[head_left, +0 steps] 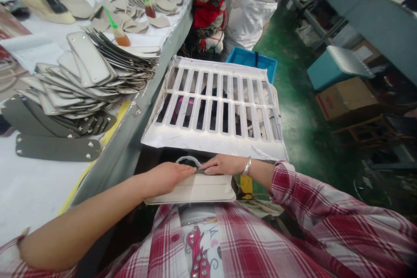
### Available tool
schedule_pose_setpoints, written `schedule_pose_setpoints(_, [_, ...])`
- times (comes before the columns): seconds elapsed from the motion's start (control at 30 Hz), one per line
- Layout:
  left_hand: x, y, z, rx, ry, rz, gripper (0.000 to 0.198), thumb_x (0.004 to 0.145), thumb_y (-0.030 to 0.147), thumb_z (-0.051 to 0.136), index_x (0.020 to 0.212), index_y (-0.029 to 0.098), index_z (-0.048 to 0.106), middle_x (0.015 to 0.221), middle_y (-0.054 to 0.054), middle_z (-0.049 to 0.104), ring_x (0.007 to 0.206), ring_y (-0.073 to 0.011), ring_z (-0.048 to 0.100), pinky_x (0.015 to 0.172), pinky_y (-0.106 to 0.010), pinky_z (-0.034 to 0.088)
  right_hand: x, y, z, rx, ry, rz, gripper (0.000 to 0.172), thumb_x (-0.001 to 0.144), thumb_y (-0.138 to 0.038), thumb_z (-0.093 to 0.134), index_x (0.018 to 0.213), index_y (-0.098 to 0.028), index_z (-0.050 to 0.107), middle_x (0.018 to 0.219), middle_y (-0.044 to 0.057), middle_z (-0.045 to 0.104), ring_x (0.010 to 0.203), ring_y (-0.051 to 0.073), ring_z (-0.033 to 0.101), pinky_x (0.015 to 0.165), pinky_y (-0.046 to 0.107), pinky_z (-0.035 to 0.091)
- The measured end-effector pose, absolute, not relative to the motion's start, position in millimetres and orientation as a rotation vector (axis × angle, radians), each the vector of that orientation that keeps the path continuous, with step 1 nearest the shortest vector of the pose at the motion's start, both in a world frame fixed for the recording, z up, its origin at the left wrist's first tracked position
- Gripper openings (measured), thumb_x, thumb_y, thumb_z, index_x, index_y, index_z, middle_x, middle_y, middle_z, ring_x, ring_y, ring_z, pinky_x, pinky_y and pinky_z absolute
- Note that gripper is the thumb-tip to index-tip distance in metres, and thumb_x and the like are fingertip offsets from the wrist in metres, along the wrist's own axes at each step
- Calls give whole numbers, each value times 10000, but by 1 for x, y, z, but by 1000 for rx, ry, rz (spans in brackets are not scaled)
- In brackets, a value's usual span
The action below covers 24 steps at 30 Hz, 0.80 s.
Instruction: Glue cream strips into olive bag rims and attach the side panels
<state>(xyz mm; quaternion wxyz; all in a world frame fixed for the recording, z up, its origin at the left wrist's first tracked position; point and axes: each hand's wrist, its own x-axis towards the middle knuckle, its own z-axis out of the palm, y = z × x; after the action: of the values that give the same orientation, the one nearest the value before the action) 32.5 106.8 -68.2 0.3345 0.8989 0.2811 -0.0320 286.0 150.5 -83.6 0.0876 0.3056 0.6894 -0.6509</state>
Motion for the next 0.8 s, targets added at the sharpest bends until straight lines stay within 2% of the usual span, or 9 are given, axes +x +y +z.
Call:
schedule_pose_setpoints(0.27, [26, 106, -73, 2472, 685, -99, 511, 837, 90, 348, 1343, 166, 342, 1323, -125, 451, 1169, -209, 476, 953, -322, 402, 258, 155, -81, 741, 2133, -1901, 393, 901, -383, 426, 1225, -195, 548, 1165, 17, 589, 1047, 151, 538, 957, 266, 368])
schedule_pose_setpoints(0.5, [-22, 99, -69, 2372, 796, -63, 514, 800, 48, 398, 1293, 186, 434, 1339, -89, 437, 1172, -176, 475, 995, -310, 380, 230, 156, -69, 708, 2104, -1880, 392, 920, -334, 393, 1284, -221, 485, 1230, 2, 544, 1092, 150, 510, 964, 260, 364])
schedule_pose_setpoints(0.8, [-50, 94, -69, 2346, 859, -73, 483, 825, 109, 402, 1297, 203, 439, 1329, -83, 454, 1167, -193, 478, 991, -326, 380, 185, 159, -76, 650, 2143, -1866, 399, 914, -382, 394, 1219, -174, 545, 1176, 31, 573, 1042, 146, 529, 939, 250, 379])
